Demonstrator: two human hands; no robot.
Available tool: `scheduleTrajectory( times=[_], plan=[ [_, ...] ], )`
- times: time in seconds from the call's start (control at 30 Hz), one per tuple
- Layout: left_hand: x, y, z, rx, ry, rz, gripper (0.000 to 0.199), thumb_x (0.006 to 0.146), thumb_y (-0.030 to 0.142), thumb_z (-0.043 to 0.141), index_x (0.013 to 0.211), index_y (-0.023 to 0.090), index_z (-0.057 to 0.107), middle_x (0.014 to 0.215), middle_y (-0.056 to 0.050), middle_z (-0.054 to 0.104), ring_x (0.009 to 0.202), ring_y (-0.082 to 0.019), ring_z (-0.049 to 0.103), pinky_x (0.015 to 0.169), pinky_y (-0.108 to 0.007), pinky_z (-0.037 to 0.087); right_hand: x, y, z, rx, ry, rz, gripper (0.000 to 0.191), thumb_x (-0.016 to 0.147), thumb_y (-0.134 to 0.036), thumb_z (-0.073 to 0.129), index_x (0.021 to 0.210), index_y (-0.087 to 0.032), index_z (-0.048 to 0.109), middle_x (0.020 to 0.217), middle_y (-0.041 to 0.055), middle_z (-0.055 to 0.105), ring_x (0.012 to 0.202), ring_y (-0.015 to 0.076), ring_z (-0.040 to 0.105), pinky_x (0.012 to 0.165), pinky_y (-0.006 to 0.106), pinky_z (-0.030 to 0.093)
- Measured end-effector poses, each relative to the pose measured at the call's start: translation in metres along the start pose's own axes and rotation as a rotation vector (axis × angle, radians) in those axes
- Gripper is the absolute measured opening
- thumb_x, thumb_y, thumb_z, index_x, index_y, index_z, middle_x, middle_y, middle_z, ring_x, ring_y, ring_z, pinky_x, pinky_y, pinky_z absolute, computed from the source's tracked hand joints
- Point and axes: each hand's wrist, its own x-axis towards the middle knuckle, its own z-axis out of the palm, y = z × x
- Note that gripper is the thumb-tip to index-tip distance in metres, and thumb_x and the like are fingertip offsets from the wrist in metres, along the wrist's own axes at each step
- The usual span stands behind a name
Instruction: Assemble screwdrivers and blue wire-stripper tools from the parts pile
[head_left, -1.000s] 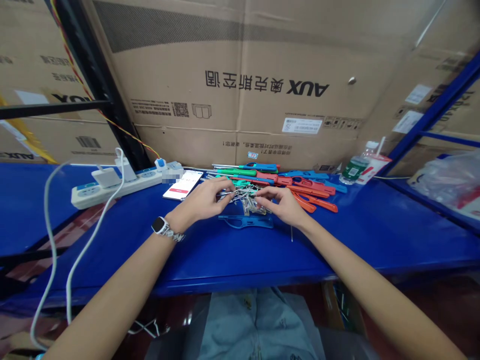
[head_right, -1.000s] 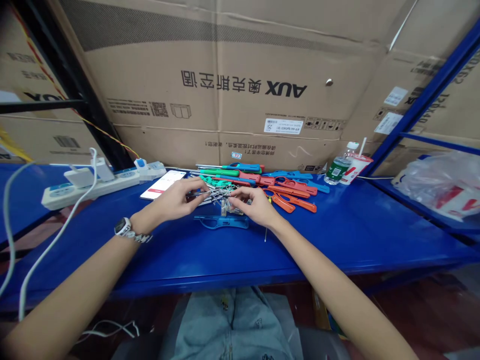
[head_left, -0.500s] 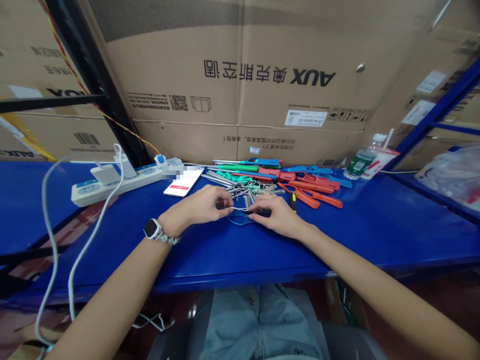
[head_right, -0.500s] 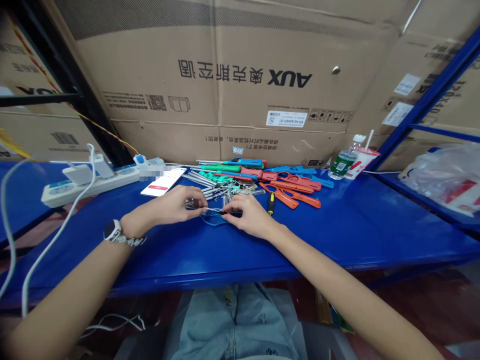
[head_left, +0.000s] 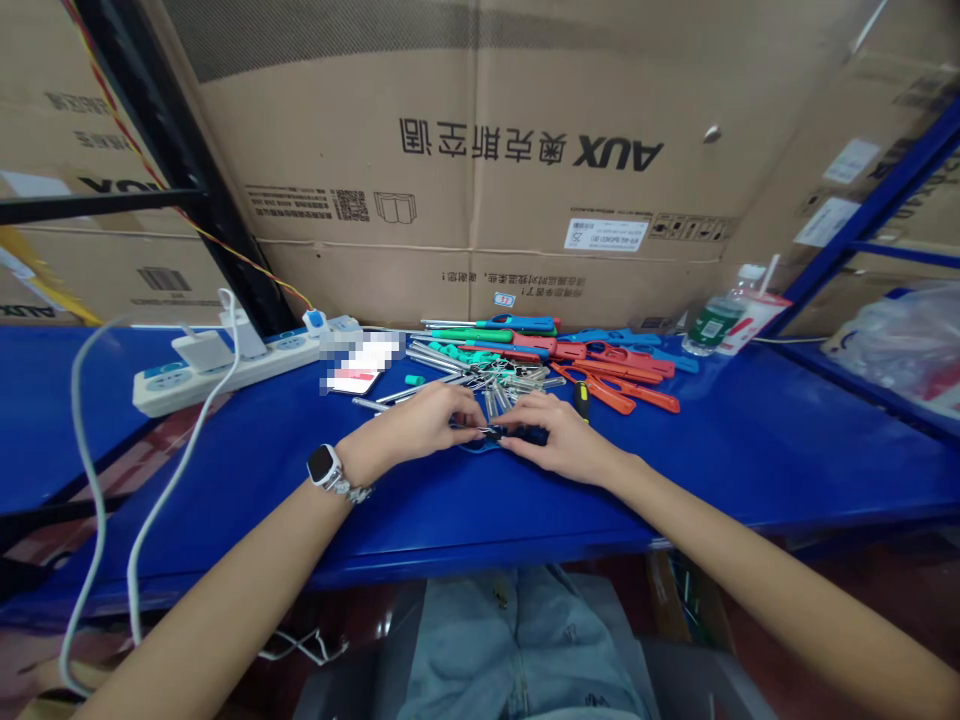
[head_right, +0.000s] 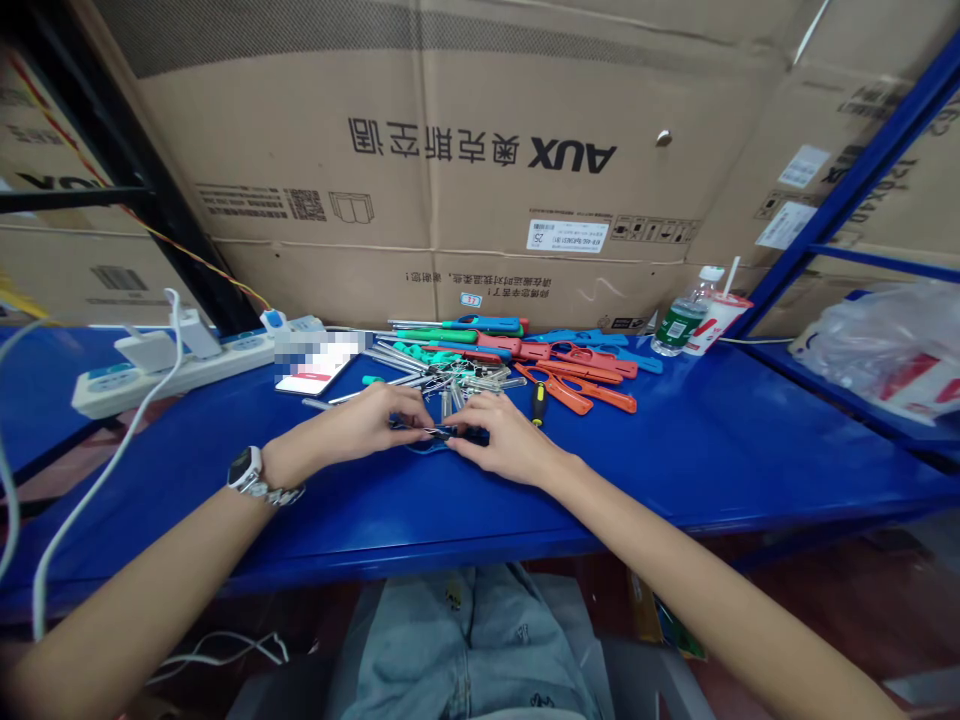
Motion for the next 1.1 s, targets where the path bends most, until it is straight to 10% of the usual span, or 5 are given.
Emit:
scheduleTrajectory(
  times=[1.1],
  plan=[
    [0.0000,-0.0053,0.0050,-0.197,-0.097,-0.060,0.029,0.096,0.040,0.057,0.088,0.016,0.072,0.079,-0.005,0.072,0.068,-0.015,0.060,0.061,-0.027,0.042,-0.0103,-0.0028,0.0023,-0.181,0.002,-0.097,0.021,0.100,-0.025,0.055,0.109,-0.019,0.074,0.094,0.0077,0.069,0.085,0.0202,0.065,0.079,0.038,0.050]
  ],
)
